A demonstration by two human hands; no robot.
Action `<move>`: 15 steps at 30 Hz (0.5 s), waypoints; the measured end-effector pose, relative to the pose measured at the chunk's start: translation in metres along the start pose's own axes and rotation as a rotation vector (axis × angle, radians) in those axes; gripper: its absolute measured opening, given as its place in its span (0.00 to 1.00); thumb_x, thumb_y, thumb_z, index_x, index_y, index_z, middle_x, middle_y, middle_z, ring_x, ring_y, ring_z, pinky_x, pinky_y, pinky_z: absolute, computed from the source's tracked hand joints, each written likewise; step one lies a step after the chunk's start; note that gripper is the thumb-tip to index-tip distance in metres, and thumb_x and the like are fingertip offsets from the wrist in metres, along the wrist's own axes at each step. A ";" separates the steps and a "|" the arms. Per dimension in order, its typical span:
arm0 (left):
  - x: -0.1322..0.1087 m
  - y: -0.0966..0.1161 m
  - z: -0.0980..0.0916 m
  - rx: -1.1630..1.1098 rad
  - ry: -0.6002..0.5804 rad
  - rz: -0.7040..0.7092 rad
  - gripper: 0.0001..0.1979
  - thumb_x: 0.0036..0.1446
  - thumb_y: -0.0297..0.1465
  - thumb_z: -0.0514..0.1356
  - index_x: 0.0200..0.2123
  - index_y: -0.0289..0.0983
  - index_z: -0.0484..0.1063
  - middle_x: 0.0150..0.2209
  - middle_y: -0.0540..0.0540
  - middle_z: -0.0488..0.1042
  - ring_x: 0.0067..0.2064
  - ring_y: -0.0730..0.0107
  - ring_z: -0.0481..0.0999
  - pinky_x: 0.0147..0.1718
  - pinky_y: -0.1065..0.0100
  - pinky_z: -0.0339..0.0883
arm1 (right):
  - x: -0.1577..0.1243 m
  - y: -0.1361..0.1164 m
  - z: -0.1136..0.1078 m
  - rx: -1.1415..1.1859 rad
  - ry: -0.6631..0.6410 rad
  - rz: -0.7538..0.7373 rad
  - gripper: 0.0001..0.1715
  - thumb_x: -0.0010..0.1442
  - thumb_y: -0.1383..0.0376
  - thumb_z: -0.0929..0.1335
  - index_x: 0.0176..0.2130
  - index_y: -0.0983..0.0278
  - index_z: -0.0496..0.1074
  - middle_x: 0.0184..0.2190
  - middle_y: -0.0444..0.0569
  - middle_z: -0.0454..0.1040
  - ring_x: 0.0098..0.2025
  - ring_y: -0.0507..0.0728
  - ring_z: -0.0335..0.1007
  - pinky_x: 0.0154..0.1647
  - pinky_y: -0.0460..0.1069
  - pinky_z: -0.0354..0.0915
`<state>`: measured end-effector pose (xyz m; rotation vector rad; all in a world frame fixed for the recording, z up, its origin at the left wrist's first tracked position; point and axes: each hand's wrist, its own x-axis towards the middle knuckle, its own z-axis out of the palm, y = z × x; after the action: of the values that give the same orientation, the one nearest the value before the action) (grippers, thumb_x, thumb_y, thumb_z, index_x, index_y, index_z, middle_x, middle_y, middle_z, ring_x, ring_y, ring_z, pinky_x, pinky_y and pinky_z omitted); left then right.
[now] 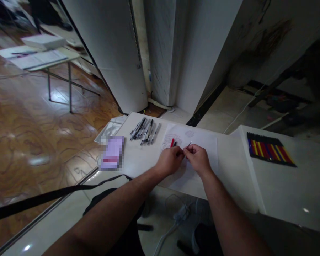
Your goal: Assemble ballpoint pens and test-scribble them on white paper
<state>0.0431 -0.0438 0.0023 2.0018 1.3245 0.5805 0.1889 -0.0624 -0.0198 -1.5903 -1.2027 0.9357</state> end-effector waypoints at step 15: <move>0.015 -0.023 -0.037 0.024 0.106 -0.132 0.10 0.56 0.34 0.57 0.33 0.37 0.78 0.29 0.46 0.78 0.28 0.69 0.73 0.28 0.70 0.60 | 0.007 0.001 -0.003 0.020 0.067 0.110 0.21 0.50 0.53 0.71 0.37 0.67 0.77 0.26 0.51 0.78 0.23 0.54 0.70 0.24 0.48 0.65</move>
<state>0.0099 -0.0131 0.0114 1.9084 1.5207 0.6184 0.1935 -0.0562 -0.0200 -1.6720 -1.0656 0.9531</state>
